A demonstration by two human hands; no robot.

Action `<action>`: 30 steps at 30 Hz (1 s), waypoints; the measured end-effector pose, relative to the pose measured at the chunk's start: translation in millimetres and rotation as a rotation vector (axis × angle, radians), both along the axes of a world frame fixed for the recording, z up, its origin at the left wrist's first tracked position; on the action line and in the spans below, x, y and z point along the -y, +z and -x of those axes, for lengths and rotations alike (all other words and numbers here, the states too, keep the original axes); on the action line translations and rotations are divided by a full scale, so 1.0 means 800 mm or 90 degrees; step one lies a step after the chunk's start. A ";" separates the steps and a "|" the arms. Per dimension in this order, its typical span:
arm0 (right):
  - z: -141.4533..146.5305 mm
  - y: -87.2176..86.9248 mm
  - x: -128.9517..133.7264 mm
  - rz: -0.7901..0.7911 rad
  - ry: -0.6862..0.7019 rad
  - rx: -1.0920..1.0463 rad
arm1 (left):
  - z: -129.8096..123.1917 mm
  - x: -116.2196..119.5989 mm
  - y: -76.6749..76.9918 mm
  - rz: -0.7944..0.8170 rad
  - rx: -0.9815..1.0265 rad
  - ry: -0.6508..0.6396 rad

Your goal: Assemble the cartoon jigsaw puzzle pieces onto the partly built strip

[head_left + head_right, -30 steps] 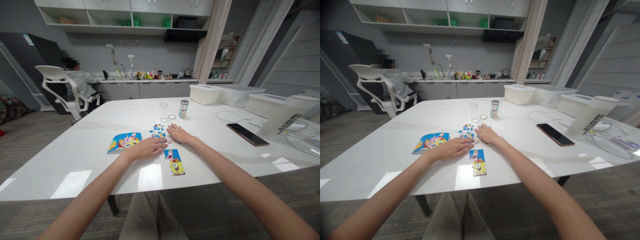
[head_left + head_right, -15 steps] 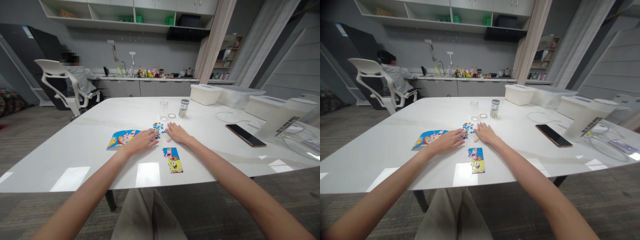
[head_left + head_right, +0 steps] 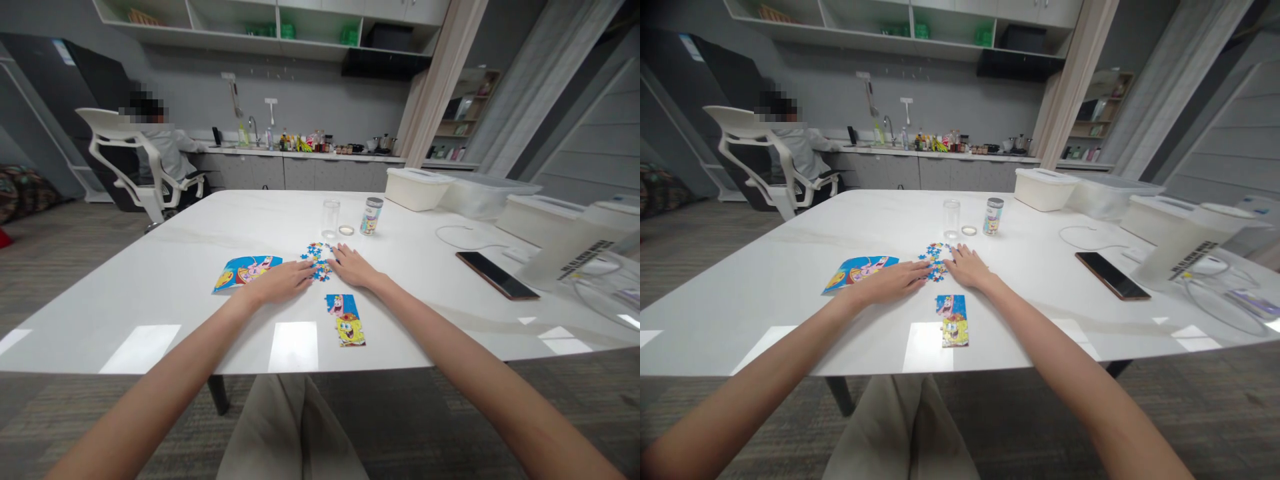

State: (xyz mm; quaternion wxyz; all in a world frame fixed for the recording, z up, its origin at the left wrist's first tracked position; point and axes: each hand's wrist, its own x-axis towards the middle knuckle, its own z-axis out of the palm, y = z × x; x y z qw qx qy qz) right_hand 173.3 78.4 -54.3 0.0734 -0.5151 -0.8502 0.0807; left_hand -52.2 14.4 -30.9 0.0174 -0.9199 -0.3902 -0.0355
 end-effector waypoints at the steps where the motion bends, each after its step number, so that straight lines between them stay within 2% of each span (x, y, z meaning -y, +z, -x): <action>1: -0.005 0.000 -0.004 -0.001 -0.009 0.003 | -0.001 0.001 0.000 0.002 0.001 -0.006; 5: -0.016 0.001 -0.008 -0.011 -0.003 0.004 | -0.001 0.003 0.002 -0.008 0.012 0.002; 10: -0.008 0.000 0.000 -0.023 0.070 -0.007 | 0.004 0.002 0.005 -0.050 0.031 0.062; 20: 0.003 0.012 0.011 0.014 0.191 -0.076 | 0.007 0.003 0.010 -0.068 0.032 0.109; 23: 0.002 0.012 0.011 -0.006 0.212 -0.057 | 0.007 0.003 0.011 -0.067 0.031 0.097; 30: -0.002 0.007 0.006 -0.089 0.171 -0.044 | 0.003 0.007 0.013 -0.057 0.029 0.023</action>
